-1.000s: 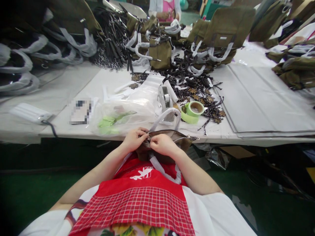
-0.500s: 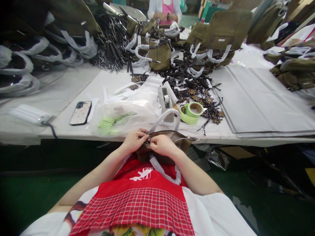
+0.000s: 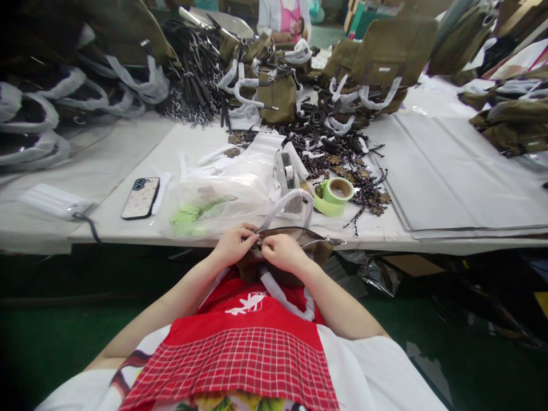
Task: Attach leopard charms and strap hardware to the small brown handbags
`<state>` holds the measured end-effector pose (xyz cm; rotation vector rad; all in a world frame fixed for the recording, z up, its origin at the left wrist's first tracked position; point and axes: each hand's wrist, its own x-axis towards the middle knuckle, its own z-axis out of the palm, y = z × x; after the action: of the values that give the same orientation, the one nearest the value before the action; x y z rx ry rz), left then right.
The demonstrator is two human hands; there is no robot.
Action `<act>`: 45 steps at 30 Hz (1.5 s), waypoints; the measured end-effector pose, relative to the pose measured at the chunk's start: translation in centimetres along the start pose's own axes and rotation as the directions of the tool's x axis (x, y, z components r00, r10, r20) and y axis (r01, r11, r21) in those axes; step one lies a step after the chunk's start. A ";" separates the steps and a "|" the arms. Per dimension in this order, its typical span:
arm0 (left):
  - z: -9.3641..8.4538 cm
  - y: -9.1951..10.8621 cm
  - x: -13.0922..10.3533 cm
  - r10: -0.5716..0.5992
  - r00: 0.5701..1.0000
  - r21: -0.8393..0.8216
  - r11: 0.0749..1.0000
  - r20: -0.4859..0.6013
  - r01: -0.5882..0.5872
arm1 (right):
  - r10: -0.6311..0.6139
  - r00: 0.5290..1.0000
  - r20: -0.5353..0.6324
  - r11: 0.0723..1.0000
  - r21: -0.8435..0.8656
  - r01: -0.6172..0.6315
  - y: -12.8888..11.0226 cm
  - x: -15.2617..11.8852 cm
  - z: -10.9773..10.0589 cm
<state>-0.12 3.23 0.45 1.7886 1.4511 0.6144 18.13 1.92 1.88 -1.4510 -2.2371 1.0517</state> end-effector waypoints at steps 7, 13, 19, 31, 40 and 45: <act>0.2 -0.2 0.1 -0.001 1.000 -0.003 1.000 -0.010 0.001 | 0.023 0.999 -0.048 0.998 0.062 -0.021 0.3 -0.1 0.2; 0.1 0.0 0.1 -0.009 1.000 0.002 1.000 -0.011 0.009 | 0.048 0.998 -0.042 0.996 0.075 -0.045 0.4 -0.1 0.0; 0.2 0.0 0.1 -0.009 1.000 0.012 1.000 -0.013 0.009 | 0.025 0.999 -0.037 0.994 0.106 -0.021 0.7 -0.1 0.1; 0.1 -0.1 0.2 0.006 1.000 0.021 1.000 -0.008 -0.006 | -0.023 0.999 0.022 1.000 0.018 0.023 0.1 -0.1 -0.2; -0.2 -0.1 -0.1 0.028 0.999 0.030 0.999 0.014 -0.029 | 0.004 0.999 0.043 0.995 -0.099 0.000 -0.1 0.3 -0.2; -0.9 -0.5 -0.1 0.083 0.990 0.011 0.996 0.114 -0.085 | -0.008 0.997 0.074 0.977 -0.214 0.024 -0.5 0.3 -0.1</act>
<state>-1.16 3.41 0.66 1.8735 1.3133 0.5358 17.73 2.07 2.32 -1.4966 -2.4755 0.8933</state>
